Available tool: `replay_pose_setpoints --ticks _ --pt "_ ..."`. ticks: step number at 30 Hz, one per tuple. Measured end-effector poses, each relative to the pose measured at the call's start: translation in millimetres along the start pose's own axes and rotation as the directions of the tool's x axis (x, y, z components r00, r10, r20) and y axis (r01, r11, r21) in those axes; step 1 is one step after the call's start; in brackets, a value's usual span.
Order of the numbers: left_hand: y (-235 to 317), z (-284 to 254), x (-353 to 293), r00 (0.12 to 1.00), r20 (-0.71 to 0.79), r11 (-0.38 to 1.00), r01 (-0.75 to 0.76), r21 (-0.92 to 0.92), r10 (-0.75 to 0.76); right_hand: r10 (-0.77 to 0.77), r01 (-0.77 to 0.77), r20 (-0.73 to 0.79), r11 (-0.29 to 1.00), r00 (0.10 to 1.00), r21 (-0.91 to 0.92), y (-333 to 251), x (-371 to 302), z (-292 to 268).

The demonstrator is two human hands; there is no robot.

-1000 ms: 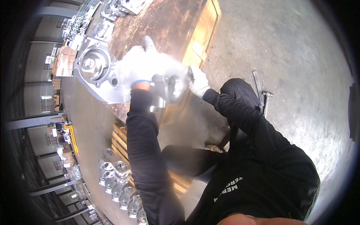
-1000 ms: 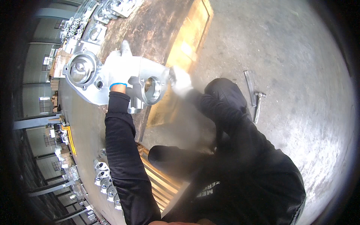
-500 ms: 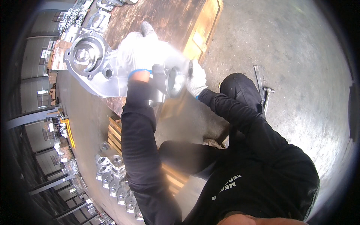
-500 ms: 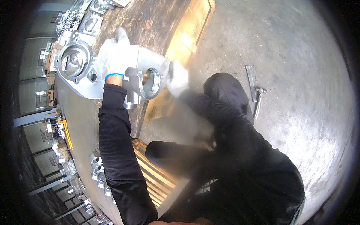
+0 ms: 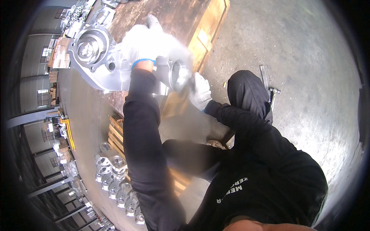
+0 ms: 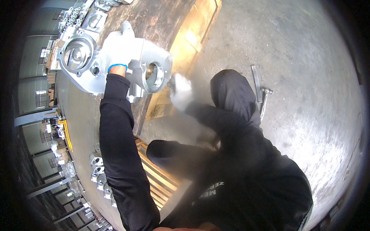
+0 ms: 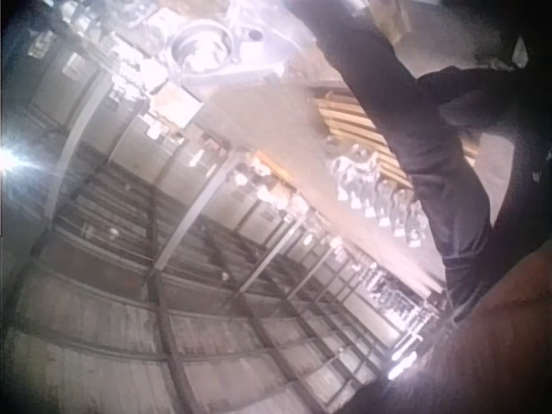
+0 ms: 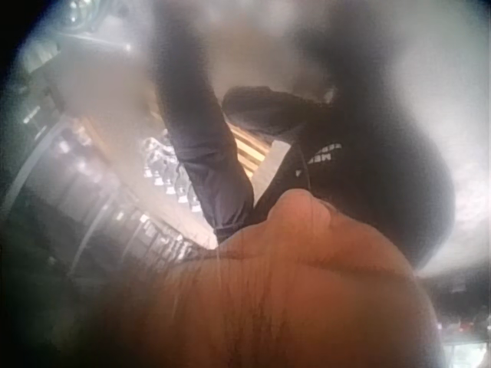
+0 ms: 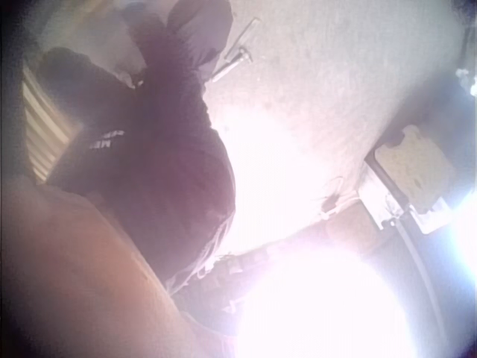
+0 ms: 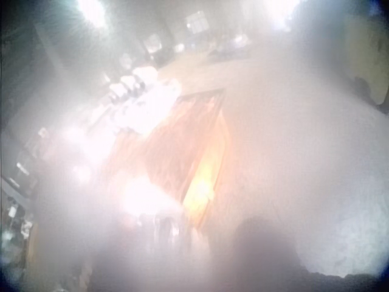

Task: The person kneels on the floor and uses a red abrasive pad to wipe the surfaces of a large silver metal casting. They then use a metal file to smooth the edges and corners of the same part. Finally, they place the finished part on a wooden pallet with other similar parts.

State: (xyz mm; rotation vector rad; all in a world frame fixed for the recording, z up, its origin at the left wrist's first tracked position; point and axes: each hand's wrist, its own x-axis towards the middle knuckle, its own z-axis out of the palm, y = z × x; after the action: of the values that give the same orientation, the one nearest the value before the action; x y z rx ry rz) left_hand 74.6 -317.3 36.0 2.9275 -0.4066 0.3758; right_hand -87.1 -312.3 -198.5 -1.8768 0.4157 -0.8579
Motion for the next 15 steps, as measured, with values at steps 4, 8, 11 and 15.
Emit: replay_pose_setpoints --ticks 4,8,11,15 --pt "-6 2 0 1.000 -0.006 0.999 -0.023 0.037 0.024 -0.215 0.271 0.328 0.953 0.920 -0.136 -5 -16 -18" --pt "-13 7 2 0.996 0.022 0.991 -0.084 0.104 0.082 -0.102 0.136 0.427 0.989 0.899 -0.051 -4 -10 -48" --pt "-15 9 5 0.982 0.021 0.966 -0.188 0.180 0.188 0.040 0.159 0.652 0.957 0.758 -0.243 -2 21 -76" --pt "-14 4 0 0.973 0.014 0.964 -0.229 0.132 0.229 -0.270 0.552 0.705 0.808 0.656 -0.205 -9 79 -107"
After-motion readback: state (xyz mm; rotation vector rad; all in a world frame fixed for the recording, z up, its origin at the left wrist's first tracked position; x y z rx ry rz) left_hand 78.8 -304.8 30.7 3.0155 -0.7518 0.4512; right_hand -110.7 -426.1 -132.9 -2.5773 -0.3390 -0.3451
